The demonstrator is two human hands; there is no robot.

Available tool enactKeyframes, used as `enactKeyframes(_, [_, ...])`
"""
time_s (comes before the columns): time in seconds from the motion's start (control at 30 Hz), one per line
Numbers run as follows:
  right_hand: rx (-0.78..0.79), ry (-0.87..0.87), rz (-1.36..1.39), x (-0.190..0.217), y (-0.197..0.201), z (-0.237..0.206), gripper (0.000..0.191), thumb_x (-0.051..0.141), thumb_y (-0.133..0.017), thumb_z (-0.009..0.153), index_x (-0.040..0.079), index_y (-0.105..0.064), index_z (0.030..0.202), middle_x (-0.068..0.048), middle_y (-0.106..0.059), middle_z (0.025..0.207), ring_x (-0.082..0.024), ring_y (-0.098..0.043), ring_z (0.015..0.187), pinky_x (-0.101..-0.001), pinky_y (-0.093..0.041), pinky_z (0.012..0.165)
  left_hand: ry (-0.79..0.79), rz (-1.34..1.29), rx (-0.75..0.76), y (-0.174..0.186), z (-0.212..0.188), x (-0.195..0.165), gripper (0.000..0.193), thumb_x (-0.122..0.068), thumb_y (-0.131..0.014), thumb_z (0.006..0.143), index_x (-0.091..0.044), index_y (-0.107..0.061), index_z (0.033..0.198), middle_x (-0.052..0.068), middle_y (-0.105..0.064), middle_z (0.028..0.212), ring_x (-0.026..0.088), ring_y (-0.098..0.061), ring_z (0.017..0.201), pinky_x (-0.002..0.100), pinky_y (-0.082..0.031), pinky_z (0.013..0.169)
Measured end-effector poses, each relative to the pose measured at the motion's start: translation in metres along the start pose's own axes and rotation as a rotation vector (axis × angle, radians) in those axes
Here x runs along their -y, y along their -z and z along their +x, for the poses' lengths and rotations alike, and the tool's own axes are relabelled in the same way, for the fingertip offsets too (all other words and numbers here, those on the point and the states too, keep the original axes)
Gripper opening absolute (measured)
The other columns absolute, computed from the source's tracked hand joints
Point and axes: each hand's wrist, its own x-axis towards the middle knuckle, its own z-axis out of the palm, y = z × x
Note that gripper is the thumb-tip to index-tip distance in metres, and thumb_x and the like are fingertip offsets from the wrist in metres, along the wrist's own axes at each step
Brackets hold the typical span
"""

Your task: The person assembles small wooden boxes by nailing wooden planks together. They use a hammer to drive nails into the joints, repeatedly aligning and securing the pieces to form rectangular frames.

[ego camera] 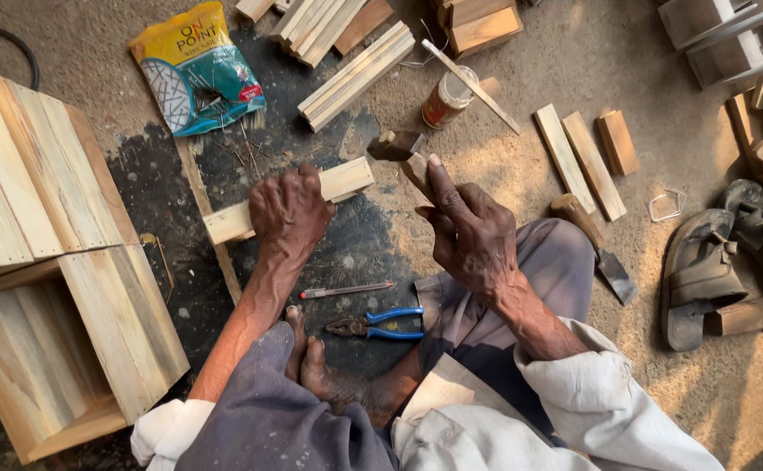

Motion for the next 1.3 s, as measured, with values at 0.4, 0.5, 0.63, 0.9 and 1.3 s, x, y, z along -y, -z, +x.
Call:
enactKeyframes(0.4, [0.161,-0.089,-0.021,0.000,-0.023,-0.017,0.066,0.018,-0.072,0.097,0.022,-0.044,0.157,-0.007,-0.056,0.076,-0.017,-0.048,0.053,-0.0354,-0.039,0.044,-0.031,-0.028,-0.014,0.003,0.001,0.000,0.038,-0.034,-0.087,0.073,-0.003,-0.071,0.088,0.009,-0.062,0.062,0.017,-0.055,0.052,0.040,-0.045,0.052])
enactKeyframes(0.5, [0.134,-0.077,-0.082,0.003,-0.023,-0.021,0.066,0.018,-0.073,0.096,0.022,-0.047,0.156,-0.007,-0.055,0.075,-0.018,-0.048,0.052,-0.0358,-0.039,0.044,0.021,-0.062,0.009,0.002,0.001,0.000,0.037,-0.031,-0.085,0.072,-0.002,-0.072,0.091,0.011,-0.063,0.064,0.017,-0.056,0.053,0.041,-0.045,0.053])
enactKeyframes(0.63, [0.049,-0.026,-0.052,0.005,-0.021,-0.026,0.067,0.021,-0.073,0.096,0.025,-0.045,0.157,-0.008,-0.055,0.077,-0.020,-0.050,0.057,-0.0376,-0.040,0.049,0.041,-0.075,0.111,-0.001,0.001,0.000,0.032,-0.031,-0.083,0.081,-0.002,-0.071,0.087,0.008,-0.062,0.059,0.015,-0.053,0.050,0.041,-0.043,0.052])
enactKeyframes(0.9, [-0.013,-0.110,0.004,-0.020,-0.022,-0.050,0.073,0.012,-0.074,0.099,0.023,-0.039,0.162,-0.003,-0.055,0.069,-0.015,-0.047,0.054,-0.0348,-0.043,0.050,0.020,-0.103,0.072,0.011,0.001,0.001,0.038,-0.029,-0.083,0.081,0.001,-0.071,0.101,0.010,-0.065,0.066,0.015,-0.054,0.053,0.038,-0.042,0.054])
enactKeyframes(1.3, [0.065,-0.736,0.574,-0.049,-0.087,-0.099,0.083,0.015,-0.080,0.093,0.000,-0.037,0.162,-0.034,-0.061,0.140,-0.049,-0.059,0.124,-0.0508,-0.048,0.099,0.610,-1.174,-0.256,0.080,-0.079,0.005,0.028,-0.029,-0.076,0.093,-0.003,-0.072,0.100,0.013,-0.075,0.086,0.022,-0.074,0.076,0.040,-0.064,0.072])
